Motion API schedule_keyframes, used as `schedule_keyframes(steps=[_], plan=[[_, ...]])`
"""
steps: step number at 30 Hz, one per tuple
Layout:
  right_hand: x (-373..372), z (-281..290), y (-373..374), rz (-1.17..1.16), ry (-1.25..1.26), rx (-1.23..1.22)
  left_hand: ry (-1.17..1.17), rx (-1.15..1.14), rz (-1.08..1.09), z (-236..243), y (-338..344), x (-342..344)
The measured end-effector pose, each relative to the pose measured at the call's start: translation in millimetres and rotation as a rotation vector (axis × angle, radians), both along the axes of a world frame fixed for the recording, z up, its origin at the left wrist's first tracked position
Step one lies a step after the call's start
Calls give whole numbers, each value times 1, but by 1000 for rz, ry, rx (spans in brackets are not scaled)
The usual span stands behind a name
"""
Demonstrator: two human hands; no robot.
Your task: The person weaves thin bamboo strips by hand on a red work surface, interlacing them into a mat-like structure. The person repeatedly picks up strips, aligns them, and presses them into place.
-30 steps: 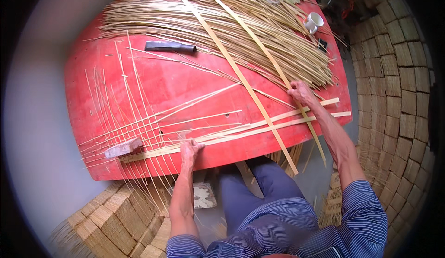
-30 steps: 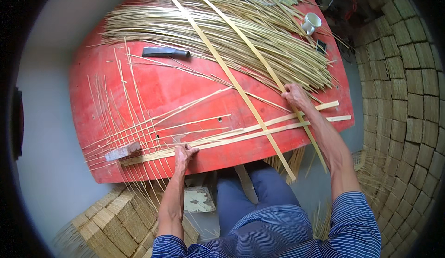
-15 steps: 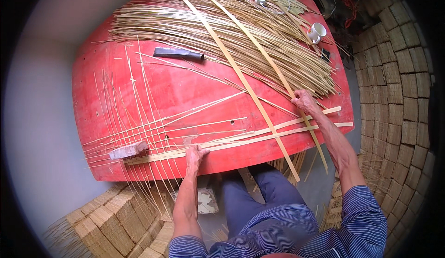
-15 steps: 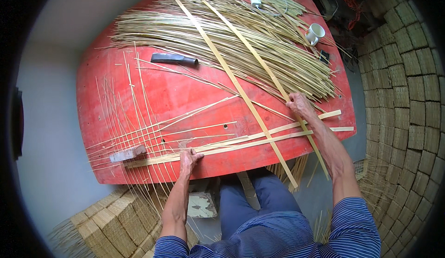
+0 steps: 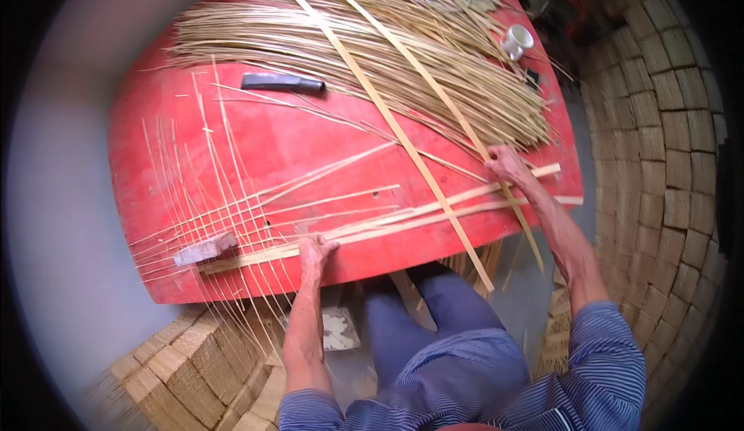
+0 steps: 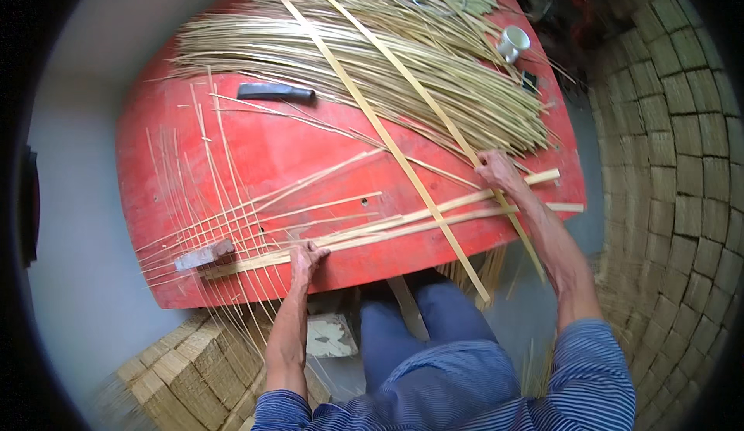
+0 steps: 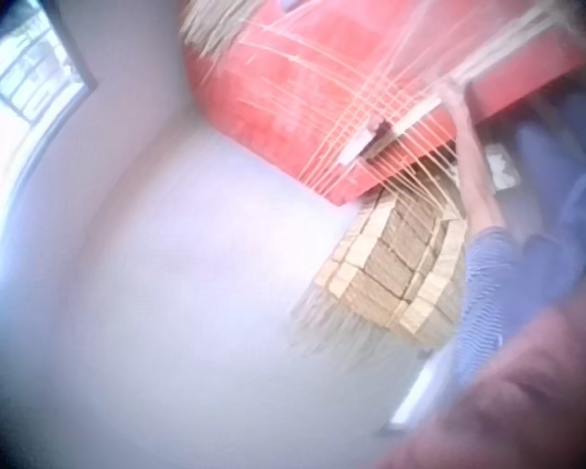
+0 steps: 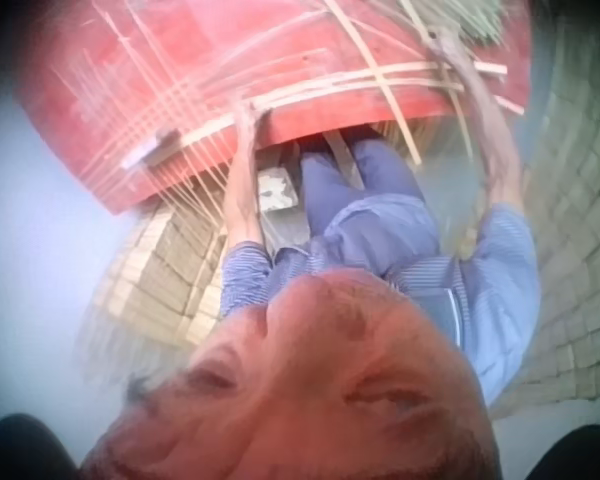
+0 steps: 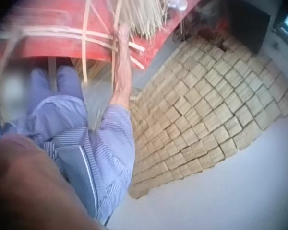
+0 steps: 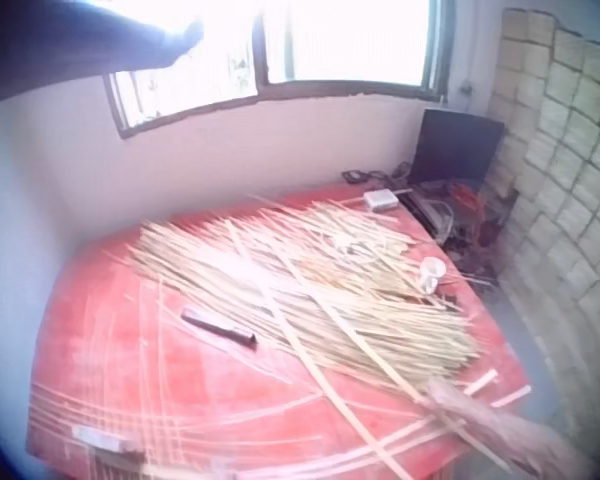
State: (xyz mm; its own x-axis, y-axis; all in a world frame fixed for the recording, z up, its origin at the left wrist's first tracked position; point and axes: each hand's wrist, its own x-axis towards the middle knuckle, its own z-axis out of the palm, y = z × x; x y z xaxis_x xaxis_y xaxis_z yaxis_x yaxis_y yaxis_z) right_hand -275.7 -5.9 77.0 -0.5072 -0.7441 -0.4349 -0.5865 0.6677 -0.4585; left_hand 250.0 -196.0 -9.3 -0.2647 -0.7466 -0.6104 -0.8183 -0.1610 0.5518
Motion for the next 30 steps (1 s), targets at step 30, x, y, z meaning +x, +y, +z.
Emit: schedule_keyframes(steps=[30], plan=[[-9,89,-83,150,-191,-140,164,98,26,-2,3,1]])
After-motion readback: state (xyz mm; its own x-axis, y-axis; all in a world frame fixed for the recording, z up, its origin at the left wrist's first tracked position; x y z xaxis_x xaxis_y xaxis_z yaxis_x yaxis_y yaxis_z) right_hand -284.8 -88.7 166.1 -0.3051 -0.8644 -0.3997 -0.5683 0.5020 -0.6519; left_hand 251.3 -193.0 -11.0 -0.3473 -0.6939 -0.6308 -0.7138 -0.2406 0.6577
